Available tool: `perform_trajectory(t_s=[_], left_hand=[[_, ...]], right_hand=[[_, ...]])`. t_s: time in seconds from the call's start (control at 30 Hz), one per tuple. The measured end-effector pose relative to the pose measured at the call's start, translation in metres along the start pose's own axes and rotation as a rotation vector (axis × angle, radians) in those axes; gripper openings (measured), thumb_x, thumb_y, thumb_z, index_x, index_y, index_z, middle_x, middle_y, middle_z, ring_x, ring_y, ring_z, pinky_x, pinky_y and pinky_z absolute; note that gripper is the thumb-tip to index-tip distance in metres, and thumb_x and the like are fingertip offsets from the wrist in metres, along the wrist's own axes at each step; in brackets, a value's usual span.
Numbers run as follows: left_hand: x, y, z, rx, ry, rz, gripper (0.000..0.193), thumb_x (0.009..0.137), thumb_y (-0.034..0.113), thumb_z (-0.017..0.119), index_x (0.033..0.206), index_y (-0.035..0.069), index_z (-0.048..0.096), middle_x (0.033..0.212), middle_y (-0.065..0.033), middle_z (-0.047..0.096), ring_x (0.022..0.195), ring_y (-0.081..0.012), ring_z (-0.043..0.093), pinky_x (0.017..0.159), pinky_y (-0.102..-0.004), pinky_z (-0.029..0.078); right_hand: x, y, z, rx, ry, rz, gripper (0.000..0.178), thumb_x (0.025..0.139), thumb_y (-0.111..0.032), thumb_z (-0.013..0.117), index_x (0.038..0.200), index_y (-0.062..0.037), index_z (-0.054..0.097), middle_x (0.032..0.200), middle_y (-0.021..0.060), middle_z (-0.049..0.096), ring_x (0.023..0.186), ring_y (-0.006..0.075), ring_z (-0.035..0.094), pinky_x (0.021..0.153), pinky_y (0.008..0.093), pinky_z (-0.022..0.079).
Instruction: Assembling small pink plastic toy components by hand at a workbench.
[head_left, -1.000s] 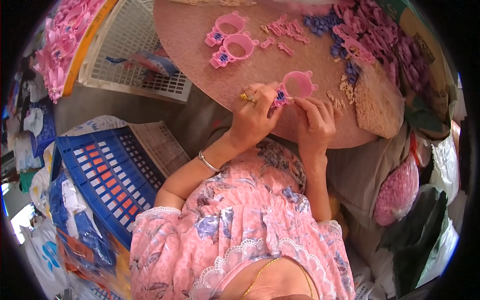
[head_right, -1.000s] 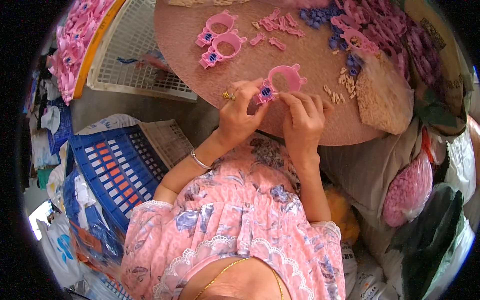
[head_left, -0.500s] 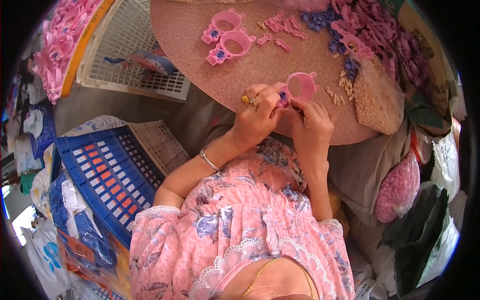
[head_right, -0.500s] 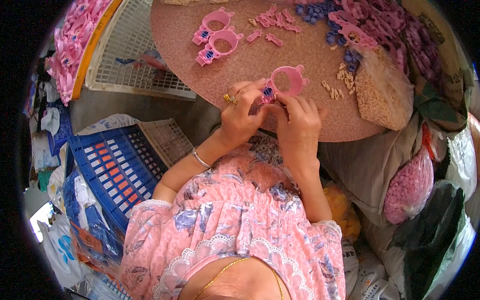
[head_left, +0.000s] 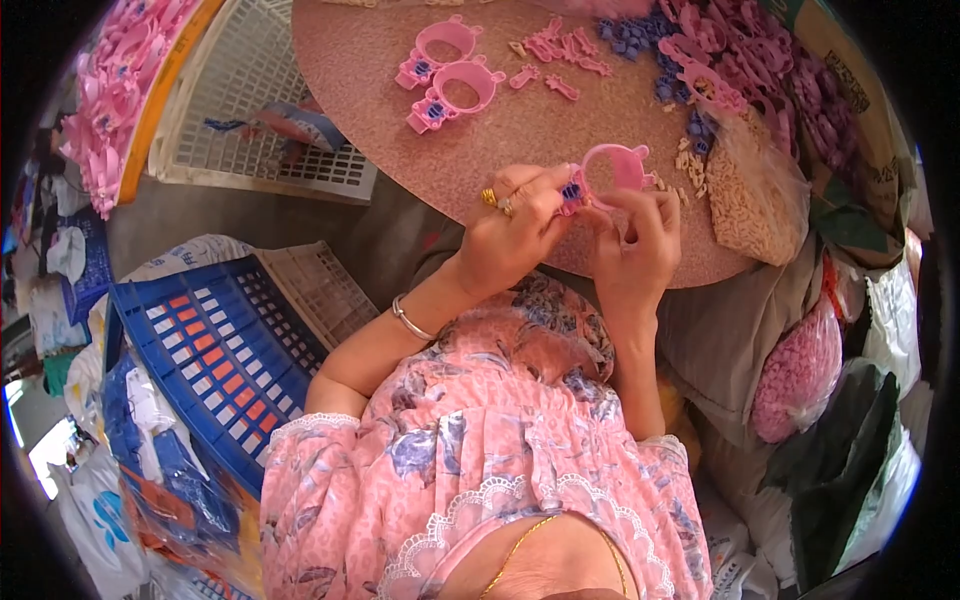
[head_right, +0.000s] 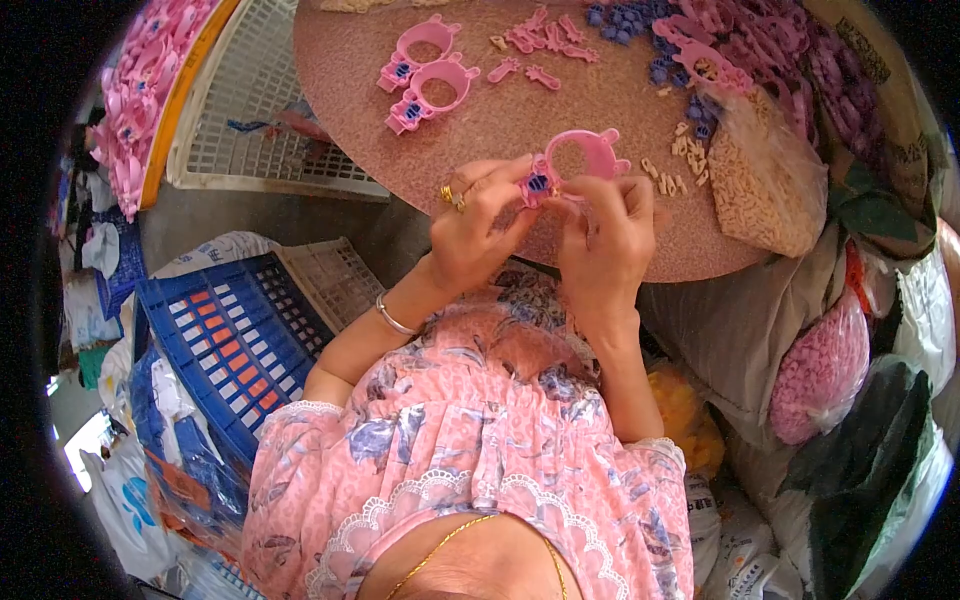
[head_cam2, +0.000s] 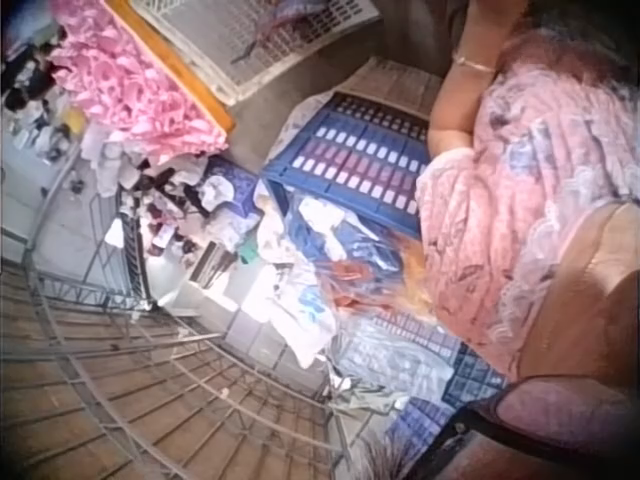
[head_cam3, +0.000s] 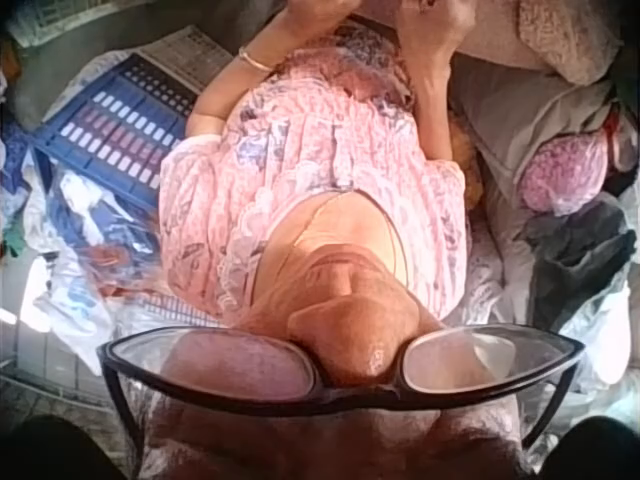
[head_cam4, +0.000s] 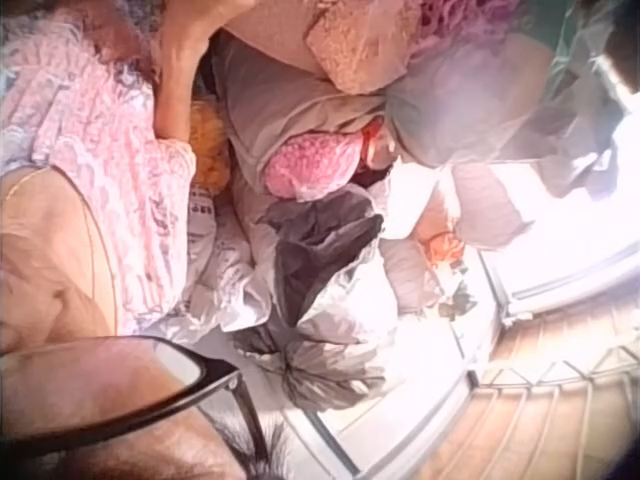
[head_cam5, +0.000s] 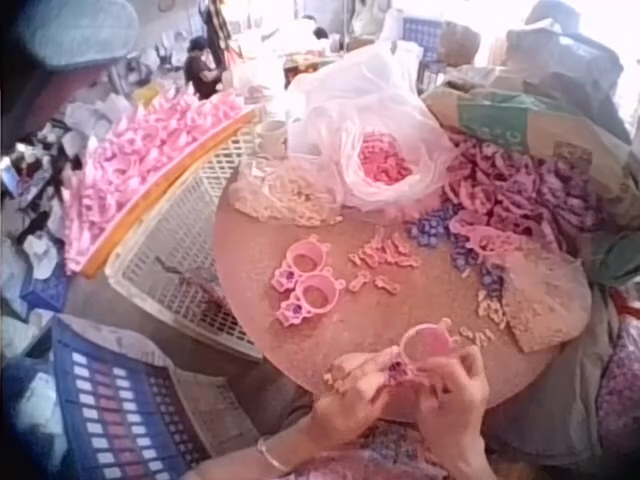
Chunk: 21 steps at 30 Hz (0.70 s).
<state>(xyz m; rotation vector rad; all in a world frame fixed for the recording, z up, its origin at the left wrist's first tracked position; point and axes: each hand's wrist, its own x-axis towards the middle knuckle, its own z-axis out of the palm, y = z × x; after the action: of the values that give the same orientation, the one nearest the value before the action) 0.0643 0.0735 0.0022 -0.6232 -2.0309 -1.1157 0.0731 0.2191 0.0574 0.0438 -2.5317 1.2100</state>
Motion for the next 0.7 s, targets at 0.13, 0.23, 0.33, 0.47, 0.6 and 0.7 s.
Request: perform_trajectory(t_s=[0.13, 0.23, 0.33, 0.47, 0.6, 0.7], left_hand=[[-0.001, 0.001, -0.002, -0.054, -0.035, -0.083, 0.037, 0.075, -0.001, 0.078, 0.106, 0.002, 0.057, 0.117, -0.0163, 0.067, 0.101, -0.0315, 0.065, 0.084, -0.0375, 0.053], [0.002, -0.001, -0.001, -0.011, -0.014, 0.013, 0.033, 0.073, -0.001, 0.077, 0.098, 0.003, 0.056, 0.112, -0.0142, 0.068, 0.093, -0.0304, 0.066, 0.075, -0.0379, 0.053], [0.003, 0.000, 0.000, -0.019, -0.016, 0.009, 0.032, 0.074, -0.001, 0.076, 0.098, 0.003, 0.056, 0.112, -0.0144, 0.068, 0.094, -0.0300, 0.066, 0.076, -0.0376, 0.054], [0.000, -0.003, 0.002, -0.005, -0.033, 0.136, 0.032, 0.074, -0.002, 0.075, 0.099, 0.002, 0.056, 0.113, -0.0141, 0.068, 0.095, -0.0298, 0.066, 0.077, -0.0369, 0.055], [-0.002, -0.001, 0.000, -0.085, -0.031, 0.029, 0.033, 0.074, -0.002, 0.076, 0.100, 0.003, 0.056, 0.114, -0.0129, 0.068, 0.097, -0.0296, 0.066, 0.079, -0.0363, 0.055], [-0.005, 0.000, -0.001, -0.077, -0.015, -0.110, 0.034, 0.074, -0.003, 0.077, 0.100, 0.004, 0.056, 0.115, -0.0121, 0.068, 0.098, -0.0293, 0.066, 0.082, -0.0358, 0.054]], right_hand=[[0.011, 0.006, -0.011, -0.250, -0.067, -0.440, 0.022, 0.067, -0.002, 0.077, 0.085, -0.0137, 0.072, 0.077, 0.0020, 0.049, 0.073, 0.0173, 0.053, 0.076, 0.0322, 0.035], [0.018, 0.007, -0.016, -0.254, -0.124, -0.459, 0.022, 0.067, -0.003, 0.077, 0.084, -0.0155, 0.073, 0.078, 0.0015, 0.051, 0.076, 0.0180, 0.054, 0.080, 0.0327, 0.033], [0.017, 0.013, -0.017, -0.218, -0.105, -0.446, 0.021, 0.067, -0.005, 0.077, 0.085, -0.0149, 0.073, 0.079, 0.0016, 0.053, 0.078, 0.0182, 0.055, 0.081, 0.0325, 0.034], [0.014, 0.013, -0.020, -0.200, -0.184, -0.384, 0.021, 0.066, -0.007, 0.079, 0.085, -0.0143, 0.073, 0.081, 0.0018, 0.055, 0.081, 0.0184, 0.057, 0.083, 0.0327, 0.035], [0.013, 0.010, -0.018, -0.232, -0.170, -0.478, 0.023, 0.066, -0.006, 0.078, 0.086, -0.0118, 0.068, 0.087, 0.0021, 0.057, 0.085, 0.0196, 0.058, 0.083, 0.0349, 0.034], [0.013, 0.011, -0.018, -0.223, -0.045, -0.230, 0.035, 0.060, -0.015, 0.086, 0.087, -0.0103, 0.065, 0.083, 0.0003, 0.055, 0.073, 0.0156, 0.052, 0.077, 0.0309, 0.039]])
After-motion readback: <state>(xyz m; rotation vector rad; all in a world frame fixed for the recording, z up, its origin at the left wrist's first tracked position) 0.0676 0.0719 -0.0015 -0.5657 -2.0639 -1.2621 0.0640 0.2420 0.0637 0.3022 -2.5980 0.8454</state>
